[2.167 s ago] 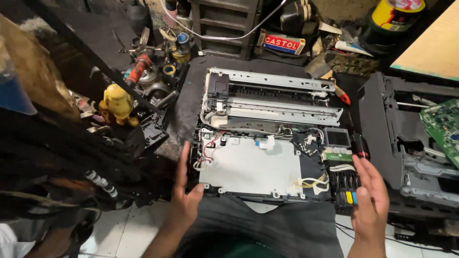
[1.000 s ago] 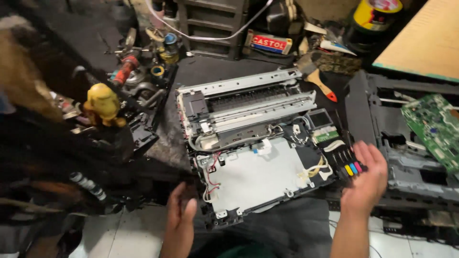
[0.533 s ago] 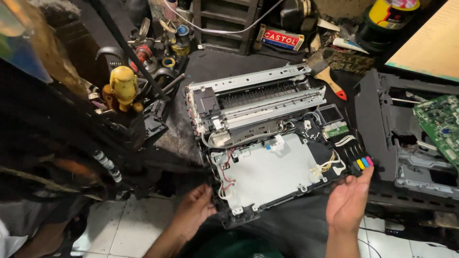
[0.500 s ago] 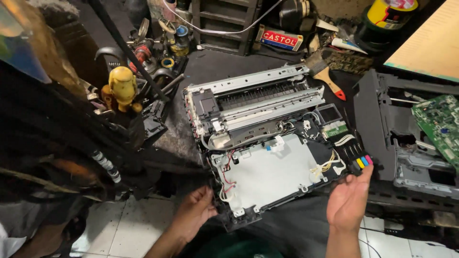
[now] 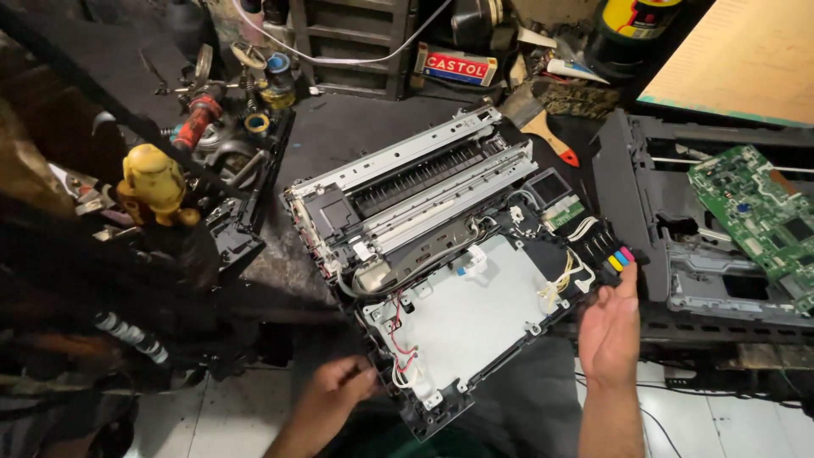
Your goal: Cleaning and inspecting the internal components of a printer using a brush and manual manipulation.
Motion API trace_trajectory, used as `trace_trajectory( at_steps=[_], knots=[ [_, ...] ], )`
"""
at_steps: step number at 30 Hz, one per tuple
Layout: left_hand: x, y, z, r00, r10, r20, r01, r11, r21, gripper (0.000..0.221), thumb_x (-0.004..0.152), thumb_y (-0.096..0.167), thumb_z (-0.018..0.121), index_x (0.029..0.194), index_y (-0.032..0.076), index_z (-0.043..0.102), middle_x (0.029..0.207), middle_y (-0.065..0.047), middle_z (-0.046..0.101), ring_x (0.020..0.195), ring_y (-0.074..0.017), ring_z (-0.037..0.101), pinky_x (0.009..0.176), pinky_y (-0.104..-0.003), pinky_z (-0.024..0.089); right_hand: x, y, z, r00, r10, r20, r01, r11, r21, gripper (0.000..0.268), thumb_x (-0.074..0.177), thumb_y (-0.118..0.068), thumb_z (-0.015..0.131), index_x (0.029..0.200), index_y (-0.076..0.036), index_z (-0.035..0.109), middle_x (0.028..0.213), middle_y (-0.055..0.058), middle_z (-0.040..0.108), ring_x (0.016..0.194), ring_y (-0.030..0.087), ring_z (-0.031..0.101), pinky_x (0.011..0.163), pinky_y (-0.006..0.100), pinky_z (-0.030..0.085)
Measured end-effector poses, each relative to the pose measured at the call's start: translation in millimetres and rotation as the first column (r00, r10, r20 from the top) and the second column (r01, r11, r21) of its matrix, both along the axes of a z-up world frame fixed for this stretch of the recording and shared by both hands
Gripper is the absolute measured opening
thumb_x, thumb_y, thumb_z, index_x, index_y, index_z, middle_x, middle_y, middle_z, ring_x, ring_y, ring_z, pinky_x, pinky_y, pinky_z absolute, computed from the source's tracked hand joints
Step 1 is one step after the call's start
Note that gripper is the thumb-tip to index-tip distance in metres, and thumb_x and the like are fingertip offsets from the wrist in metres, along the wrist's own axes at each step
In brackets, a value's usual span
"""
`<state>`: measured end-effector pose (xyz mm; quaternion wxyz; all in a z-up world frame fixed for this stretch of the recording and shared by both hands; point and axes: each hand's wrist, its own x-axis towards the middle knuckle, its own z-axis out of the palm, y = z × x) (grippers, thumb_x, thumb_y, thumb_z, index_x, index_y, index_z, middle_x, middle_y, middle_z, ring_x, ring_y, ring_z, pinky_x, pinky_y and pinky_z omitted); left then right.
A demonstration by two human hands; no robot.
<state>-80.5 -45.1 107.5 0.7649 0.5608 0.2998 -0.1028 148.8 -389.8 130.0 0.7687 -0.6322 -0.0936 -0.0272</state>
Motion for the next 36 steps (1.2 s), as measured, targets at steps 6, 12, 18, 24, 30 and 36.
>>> trace_trajectory(
  at_steps=[6,12,18,24,30,36],
  knots=[
    [-17.4,31.9,91.9,0.953,0.142,0.267,-0.297,0.603,0.740,0.029,0.089,0.025,0.063,0.113,0.019,0.079,0.103,0.002,0.084,0.098,-0.0132,0.077,0.084,-0.030,0.058,-35.2,26.8,112.4,0.941,-0.227,-0.250,0.062,0.844,-0.533,0.070,0.104,-0.025,0.042,0.169,-0.011,0.020,0.128,0.014,0.055,0.123,0.026,0.052,0.116,0.038,0.037],
    [32.6,31.2,124.1,0.792,-0.092,0.603,-0.509,0.447,0.736,0.038,0.095,0.011,0.059,0.130,-0.006,0.062,0.130,-0.019,0.062,0.123,-0.0347,0.062,0.108,-0.043,0.047,-42.7,38.4,133.7,0.968,-0.250,-0.021,0.171,0.721,-0.672,0.051,0.099,-0.009,0.055,0.149,0.001,0.052,0.140,0.021,0.060,0.127,0.024,0.057,0.107,0.036,0.043],
    [49.1,31.7,110.8,0.751,-0.148,0.643,-0.601,0.249,0.759,0.037,0.098,0.016,0.064,0.129,-0.002,0.056,0.125,-0.015,0.058,0.118,-0.0341,0.060,0.105,-0.045,0.049,-44.1,36.4,137.2,0.965,-0.227,0.130,0.246,0.617,-0.748,0.051,0.103,0.003,0.061,0.150,0.016,0.045,0.138,0.036,0.055,0.126,0.045,0.056,0.105,0.053,0.049],
    [52.0,33.0,109.1,0.746,-0.174,0.642,-0.621,0.165,0.766,0.033,0.101,0.023,0.063,0.124,0.000,0.060,0.121,-0.014,0.058,0.113,-0.0334,0.059,0.099,-0.047,0.050,-28.3,49.6,156.1,0.971,-0.072,0.230,0.220,0.653,-0.724,0.051,0.099,0.005,0.059,0.147,0.019,0.049,0.136,0.035,0.059,0.126,0.040,0.059,0.106,0.046,0.049],
    [58.7,35.8,103.7,0.739,-0.209,0.640,-0.628,0.130,0.767,0.035,0.098,0.022,0.068,0.123,-0.002,0.065,0.124,-0.017,0.057,0.112,-0.0391,0.058,0.098,-0.052,0.048,47.9,76.3,173.9,0.947,0.152,0.282,0.105,0.685,-0.721,0.036,0.100,-0.005,0.065,0.134,0.006,0.063,0.124,0.021,0.069,0.113,0.023,0.067,0.102,0.034,0.054],
    [58.2,34.8,90.7,0.807,-0.156,0.570,-0.554,0.139,0.821,0.042,0.095,0.031,0.068,0.126,0.003,0.069,0.126,-0.015,0.056,0.117,-0.0377,0.055,0.099,-0.056,0.045,121.6,146.1,204.9,0.956,0.268,0.116,0.043,0.264,-0.964,0.032,0.101,-0.012,0.058,0.130,-0.008,0.070,0.130,0.011,0.071,0.114,0.027,0.066,0.097,0.045,0.051]
  ],
)
